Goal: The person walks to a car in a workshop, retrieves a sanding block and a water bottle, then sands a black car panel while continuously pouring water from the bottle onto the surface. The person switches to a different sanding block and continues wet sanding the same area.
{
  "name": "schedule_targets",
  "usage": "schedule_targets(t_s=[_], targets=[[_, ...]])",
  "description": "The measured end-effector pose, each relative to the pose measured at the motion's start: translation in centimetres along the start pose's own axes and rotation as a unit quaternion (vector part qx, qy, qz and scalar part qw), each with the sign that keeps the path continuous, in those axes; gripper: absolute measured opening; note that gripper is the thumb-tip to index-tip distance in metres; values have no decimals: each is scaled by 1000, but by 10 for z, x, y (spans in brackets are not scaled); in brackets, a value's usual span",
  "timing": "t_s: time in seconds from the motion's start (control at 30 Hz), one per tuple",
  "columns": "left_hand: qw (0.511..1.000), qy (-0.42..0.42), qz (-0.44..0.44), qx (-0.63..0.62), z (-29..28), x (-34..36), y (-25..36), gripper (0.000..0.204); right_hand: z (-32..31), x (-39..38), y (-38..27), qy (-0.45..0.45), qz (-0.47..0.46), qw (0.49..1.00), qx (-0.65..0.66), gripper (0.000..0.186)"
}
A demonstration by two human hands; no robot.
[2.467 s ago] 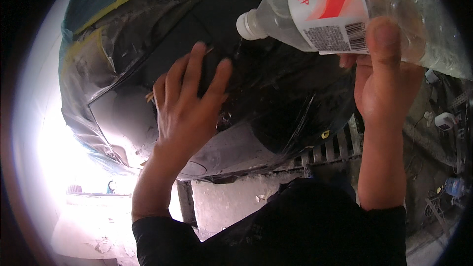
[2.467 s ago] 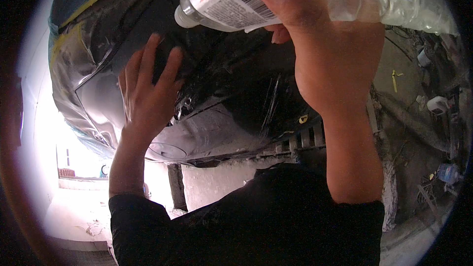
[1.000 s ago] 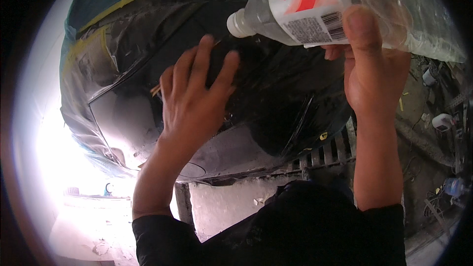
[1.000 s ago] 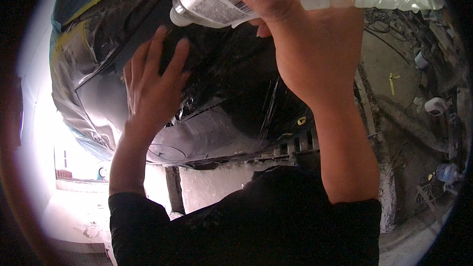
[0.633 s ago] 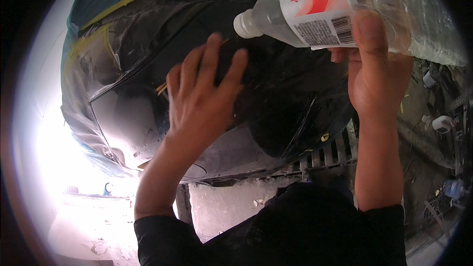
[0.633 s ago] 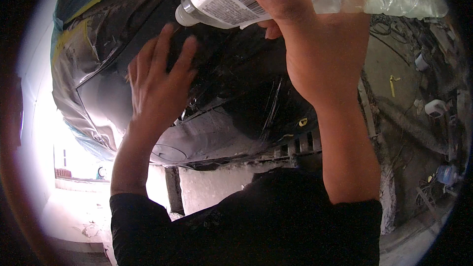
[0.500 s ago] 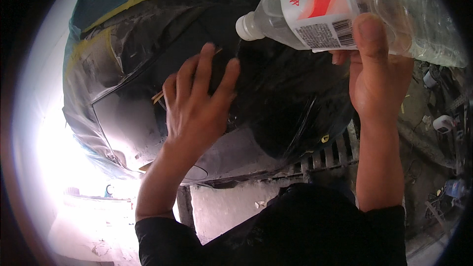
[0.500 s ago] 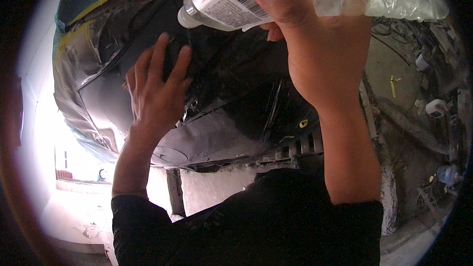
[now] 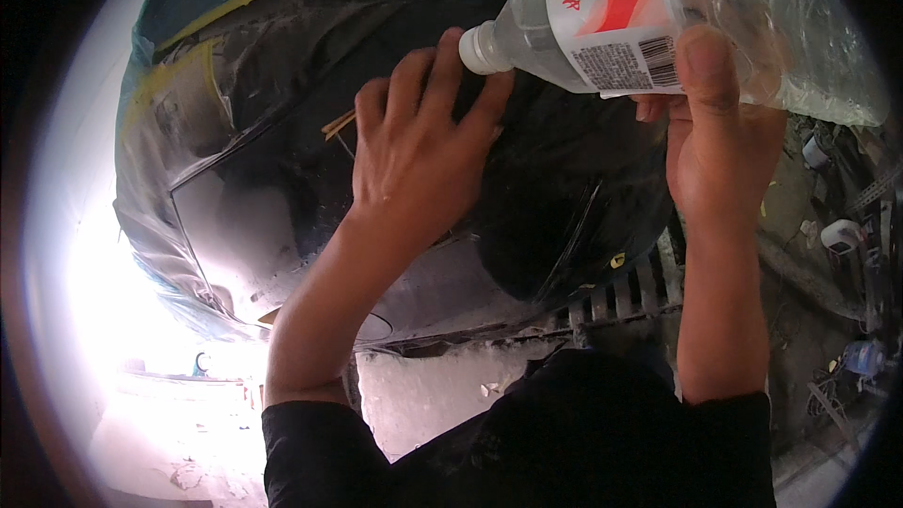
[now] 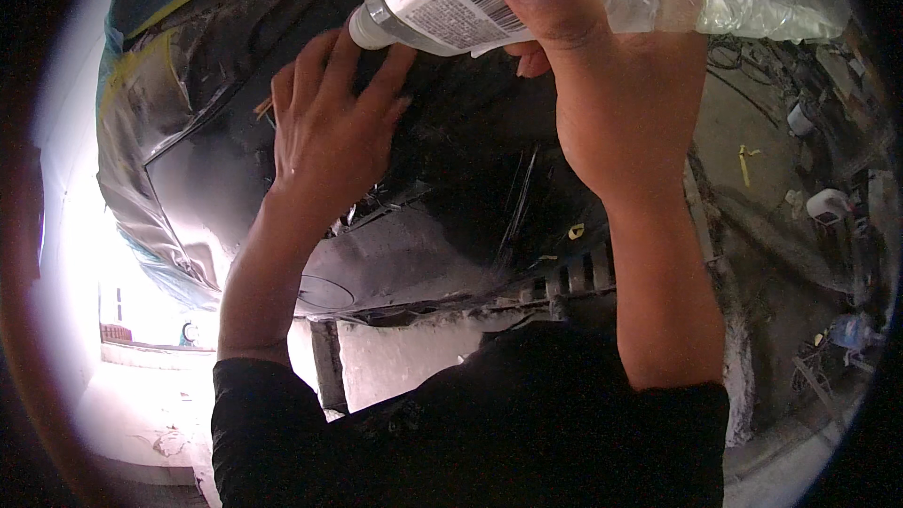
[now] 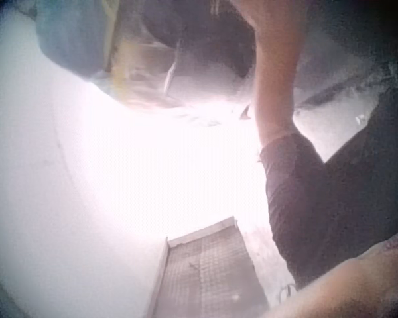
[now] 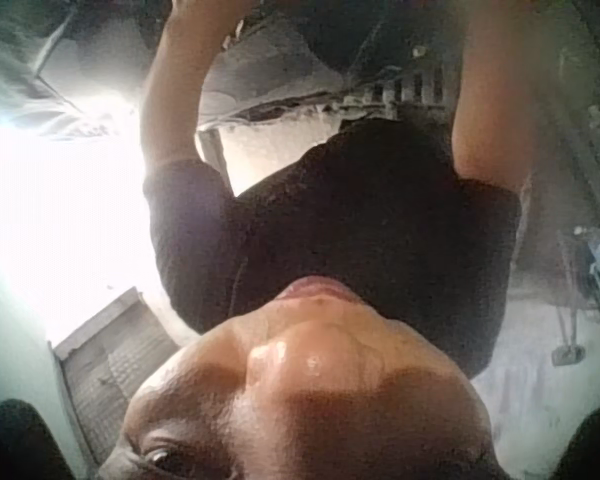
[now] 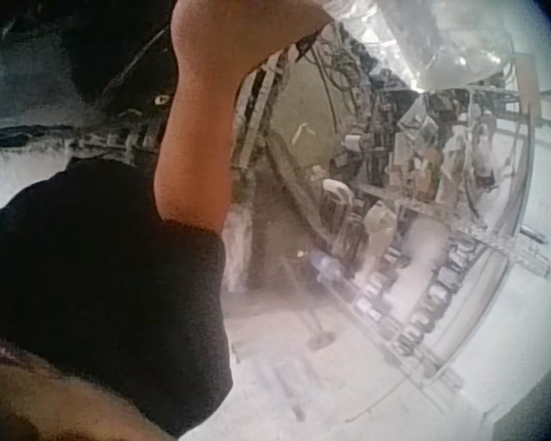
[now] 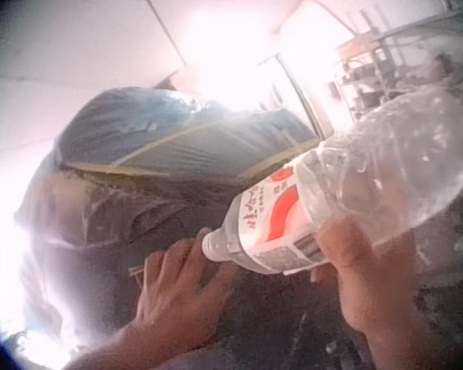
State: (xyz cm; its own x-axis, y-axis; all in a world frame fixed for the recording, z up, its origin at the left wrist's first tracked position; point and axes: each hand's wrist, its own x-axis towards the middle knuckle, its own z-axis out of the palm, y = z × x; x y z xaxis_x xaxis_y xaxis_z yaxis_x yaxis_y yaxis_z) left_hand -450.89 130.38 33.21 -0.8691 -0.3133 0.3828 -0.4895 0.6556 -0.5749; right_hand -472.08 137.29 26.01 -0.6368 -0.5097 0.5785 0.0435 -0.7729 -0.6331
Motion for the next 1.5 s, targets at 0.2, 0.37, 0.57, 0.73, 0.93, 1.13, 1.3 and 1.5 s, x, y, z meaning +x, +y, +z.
schedule_targets(t_s=[0.2, 0.37, 0.57, 0.73, 0.93, 1.13, 1.3, 1.5], targets=[[1000, -11, -14, 6, -3, -39, -8, 54, 7, 0, -13, 7, -1, 1000, -6, 52], [1000, -2, -6, 1, -4, -9, -3, 55, 4, 3, -8, 2, -6, 1000, -10, 51], [999, -27, -16, 10, -8, -32, -8, 55, 13, -5, -16, 16, 4, 997, -73, 53], [1000, -22, -14, 8, -10, -21, -7, 57, 13, -2, -16, -5, -5, 1000, -2, 54], [1000, -6, -16, -3, -5, -21, -5, 59, 7, -5, -9, -11, 6, 1000, -14, 50], [1000, -16, -24, 11, -10, -26, -6, 58, 14, -3, -14, 0, -1, 1000, 0, 52], [1000, -1, -14, 0, -3, -14, -3, 59, 11, -5, -10, 3, 17, 1000, -7, 52], [999, -27, -22, 18, -12, -39, -12, 57, 16, -4, -13, -2, 9, 1000, -15, 57]])
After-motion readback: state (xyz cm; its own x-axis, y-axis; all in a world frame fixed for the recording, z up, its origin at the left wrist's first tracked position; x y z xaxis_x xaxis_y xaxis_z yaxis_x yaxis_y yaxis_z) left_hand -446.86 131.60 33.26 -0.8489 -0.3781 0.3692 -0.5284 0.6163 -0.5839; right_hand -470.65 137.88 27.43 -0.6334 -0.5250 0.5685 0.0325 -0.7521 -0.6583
